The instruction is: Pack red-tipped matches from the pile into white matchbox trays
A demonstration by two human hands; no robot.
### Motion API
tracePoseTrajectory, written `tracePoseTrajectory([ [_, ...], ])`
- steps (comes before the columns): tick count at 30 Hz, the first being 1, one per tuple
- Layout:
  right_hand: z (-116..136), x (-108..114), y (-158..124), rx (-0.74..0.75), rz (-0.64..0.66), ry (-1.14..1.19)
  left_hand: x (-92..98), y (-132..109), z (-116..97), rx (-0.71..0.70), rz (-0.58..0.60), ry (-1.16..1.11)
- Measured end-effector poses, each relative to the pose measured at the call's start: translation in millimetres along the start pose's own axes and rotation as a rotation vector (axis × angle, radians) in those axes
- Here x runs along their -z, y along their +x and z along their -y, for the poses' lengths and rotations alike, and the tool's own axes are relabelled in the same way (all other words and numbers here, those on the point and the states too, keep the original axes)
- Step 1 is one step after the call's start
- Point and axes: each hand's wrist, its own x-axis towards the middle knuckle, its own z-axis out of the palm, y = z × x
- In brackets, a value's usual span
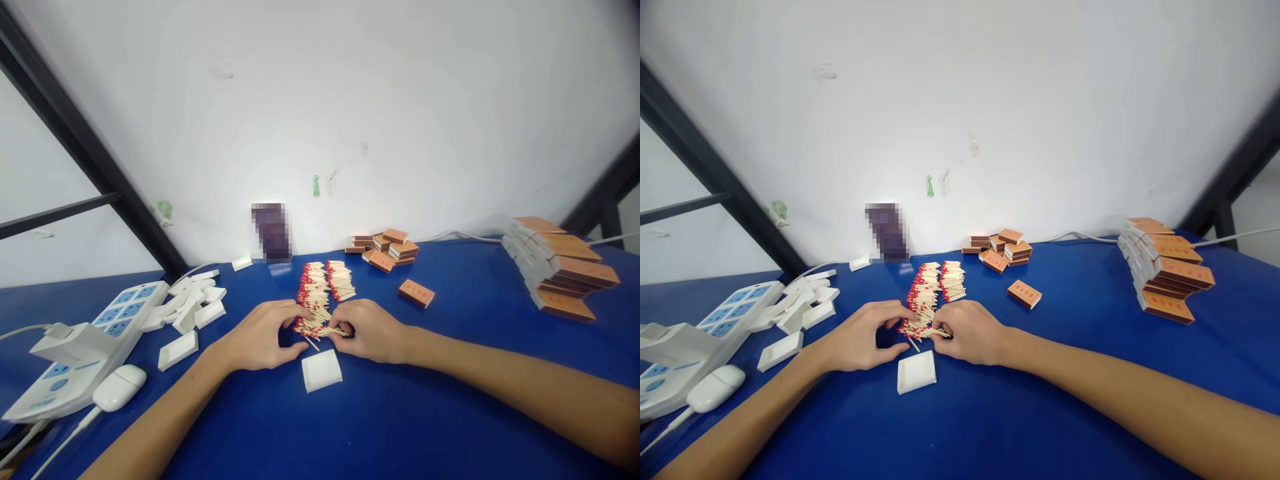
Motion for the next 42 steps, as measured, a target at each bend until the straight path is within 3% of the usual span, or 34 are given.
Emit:
tracePoseTrajectory([
  [9, 2.2, -0.3, -2.1, 0.028, -0.013, -0.077, -20.3, 3.5, -2.2, -0.033, -0.114, -0.011],
  [17, 2.1, 0.1, -2.8, 0.043, -0.025, -0.125, -3.4, 0.6, 2.4, -0.015, -0.063, 0.239],
  [22, 0.3, -0.8, -3.3, 0.079, -0.041, -0.133, -6.8, 1.6, 10.0, 0.083, 0.031, 0.344],
  [28, -0.2, 0.1, -2.8, 0.098, -0.042, -0.161, -15.1, 5.7, 0.6, 0.106, 0.022, 0.317],
  [35, 4.0, 2.3, -1.7, 0.015, 0.060, -0.167, -18.2, 6.4, -1.1, 0.120, 0.000, 0.256],
  [42, 2.1, 2.3, -2.5, 0.072, 0.010, -0.108, -15.9, 7.0, -0.6, 0.121, -0.008, 0.247],
])
